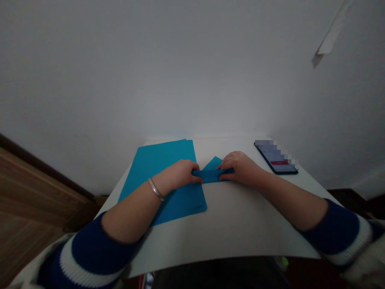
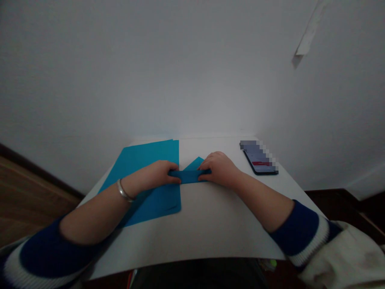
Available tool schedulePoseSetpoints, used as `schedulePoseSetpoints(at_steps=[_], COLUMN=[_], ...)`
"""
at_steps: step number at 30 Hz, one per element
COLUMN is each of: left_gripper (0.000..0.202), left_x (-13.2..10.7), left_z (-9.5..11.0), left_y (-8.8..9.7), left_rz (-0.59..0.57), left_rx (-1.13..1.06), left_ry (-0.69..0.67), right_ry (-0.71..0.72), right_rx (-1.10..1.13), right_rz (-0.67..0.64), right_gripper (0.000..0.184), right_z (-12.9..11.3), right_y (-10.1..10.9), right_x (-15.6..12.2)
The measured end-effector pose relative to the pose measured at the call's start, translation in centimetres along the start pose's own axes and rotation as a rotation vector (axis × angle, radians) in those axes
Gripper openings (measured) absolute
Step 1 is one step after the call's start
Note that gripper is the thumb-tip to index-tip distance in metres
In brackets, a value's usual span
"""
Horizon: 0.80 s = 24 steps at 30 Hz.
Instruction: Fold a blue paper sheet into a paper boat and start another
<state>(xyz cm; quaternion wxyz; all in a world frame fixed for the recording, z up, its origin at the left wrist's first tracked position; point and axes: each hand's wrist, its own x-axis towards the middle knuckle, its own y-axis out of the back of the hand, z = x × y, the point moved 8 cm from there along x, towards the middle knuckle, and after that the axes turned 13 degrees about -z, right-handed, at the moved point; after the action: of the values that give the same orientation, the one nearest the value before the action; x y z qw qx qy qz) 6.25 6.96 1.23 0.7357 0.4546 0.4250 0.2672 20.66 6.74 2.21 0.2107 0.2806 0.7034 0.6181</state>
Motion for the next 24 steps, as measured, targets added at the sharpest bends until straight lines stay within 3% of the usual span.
schedulePoseSetpoints(at_steps=[24], left_gripper=[0.033], left_x=[0.5], left_z=[-2.2], left_y=[-0.7], left_rz=[-0.103], left_rx=[0.011], left_ry=[0.050], right_ry=[-0.064], right_rx=[0.022], right_rz=[0.002], right_gripper=[0.028], right_z=[0.8], right_y=[-1.1], right_x=[-0.8])
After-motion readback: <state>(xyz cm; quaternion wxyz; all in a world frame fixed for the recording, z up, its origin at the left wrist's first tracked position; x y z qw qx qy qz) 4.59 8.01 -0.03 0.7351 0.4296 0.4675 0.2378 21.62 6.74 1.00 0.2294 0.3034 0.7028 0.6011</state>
